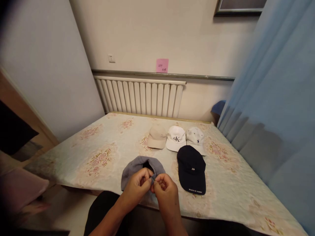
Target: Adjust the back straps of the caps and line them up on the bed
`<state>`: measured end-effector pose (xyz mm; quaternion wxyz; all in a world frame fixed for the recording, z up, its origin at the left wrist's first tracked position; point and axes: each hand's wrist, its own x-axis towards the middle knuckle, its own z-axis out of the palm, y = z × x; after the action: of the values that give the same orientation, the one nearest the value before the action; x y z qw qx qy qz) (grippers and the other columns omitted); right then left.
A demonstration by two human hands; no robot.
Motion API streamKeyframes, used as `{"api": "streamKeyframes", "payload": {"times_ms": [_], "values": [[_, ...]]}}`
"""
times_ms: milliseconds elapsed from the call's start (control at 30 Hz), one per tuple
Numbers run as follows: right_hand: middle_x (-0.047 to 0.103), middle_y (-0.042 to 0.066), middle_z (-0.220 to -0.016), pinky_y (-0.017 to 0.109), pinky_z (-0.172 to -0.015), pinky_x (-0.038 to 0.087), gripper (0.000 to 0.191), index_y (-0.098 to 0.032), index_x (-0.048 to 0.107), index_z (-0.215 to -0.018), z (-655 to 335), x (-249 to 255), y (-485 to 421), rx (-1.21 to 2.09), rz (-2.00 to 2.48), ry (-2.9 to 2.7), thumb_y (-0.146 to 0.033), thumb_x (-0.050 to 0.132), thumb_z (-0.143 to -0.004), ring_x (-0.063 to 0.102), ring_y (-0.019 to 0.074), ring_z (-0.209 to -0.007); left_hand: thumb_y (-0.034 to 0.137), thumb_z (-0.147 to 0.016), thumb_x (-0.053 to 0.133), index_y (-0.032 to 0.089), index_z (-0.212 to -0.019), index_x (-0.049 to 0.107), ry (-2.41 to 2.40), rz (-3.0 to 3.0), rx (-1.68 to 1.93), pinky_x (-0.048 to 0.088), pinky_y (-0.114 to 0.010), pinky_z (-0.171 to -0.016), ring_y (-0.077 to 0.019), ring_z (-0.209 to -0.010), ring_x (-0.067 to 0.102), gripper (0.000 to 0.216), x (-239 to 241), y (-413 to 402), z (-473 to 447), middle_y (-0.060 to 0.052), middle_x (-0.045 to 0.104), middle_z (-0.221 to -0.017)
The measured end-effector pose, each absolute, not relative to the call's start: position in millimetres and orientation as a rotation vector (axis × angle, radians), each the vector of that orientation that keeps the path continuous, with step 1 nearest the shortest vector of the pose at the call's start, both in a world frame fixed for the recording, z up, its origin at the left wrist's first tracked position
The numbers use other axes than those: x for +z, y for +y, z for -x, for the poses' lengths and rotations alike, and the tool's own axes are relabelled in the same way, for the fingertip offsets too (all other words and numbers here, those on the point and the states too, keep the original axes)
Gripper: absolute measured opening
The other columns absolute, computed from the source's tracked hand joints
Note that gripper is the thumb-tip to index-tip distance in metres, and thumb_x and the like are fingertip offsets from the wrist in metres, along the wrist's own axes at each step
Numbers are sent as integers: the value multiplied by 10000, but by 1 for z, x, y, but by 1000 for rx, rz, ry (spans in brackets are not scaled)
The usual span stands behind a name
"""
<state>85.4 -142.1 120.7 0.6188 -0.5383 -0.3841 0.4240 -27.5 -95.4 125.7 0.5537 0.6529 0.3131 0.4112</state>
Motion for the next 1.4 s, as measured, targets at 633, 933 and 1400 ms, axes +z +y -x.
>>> {"api": "streamKeyframes", "payload": {"times_ms": [633, 933, 1400], "values": [[573, -12, -584, 249, -525, 406, 86, -190, 551, -706, -87, 122, -145, 978, 1312, -1050, -270, 573, -731, 553, 151, -560, 159, -727, 474, 203, -620, 347, 842, -1565, 975, 456, -227, -492, -89, -525, 509, 171, 123, -97, 28, 24, 496, -712], [486, -34, -549, 241, -492, 350, 66, -202, 511, -653, -88, 128, -147, 616, 1584, -1325, -224, 502, -714, 466, 131, -509, 130, -710, 486, 195, -623, 368, 877, -1657, 971, 409, -216, -586, -108, -646, 516, 161, 125, -99, 30, 2, 545, -728], [518, -21, -577, 243, -505, 350, 80, -222, 473, -661, -91, 121, -151, 287, 1757, -1513, -190, 486, -732, 495, 139, -526, 142, -747, 519, 187, -730, 461, 752, -1559, 912, 428, -237, -661, -139, -775, 566, 75, 125, -103, 37, -36, 602, -884]]}}
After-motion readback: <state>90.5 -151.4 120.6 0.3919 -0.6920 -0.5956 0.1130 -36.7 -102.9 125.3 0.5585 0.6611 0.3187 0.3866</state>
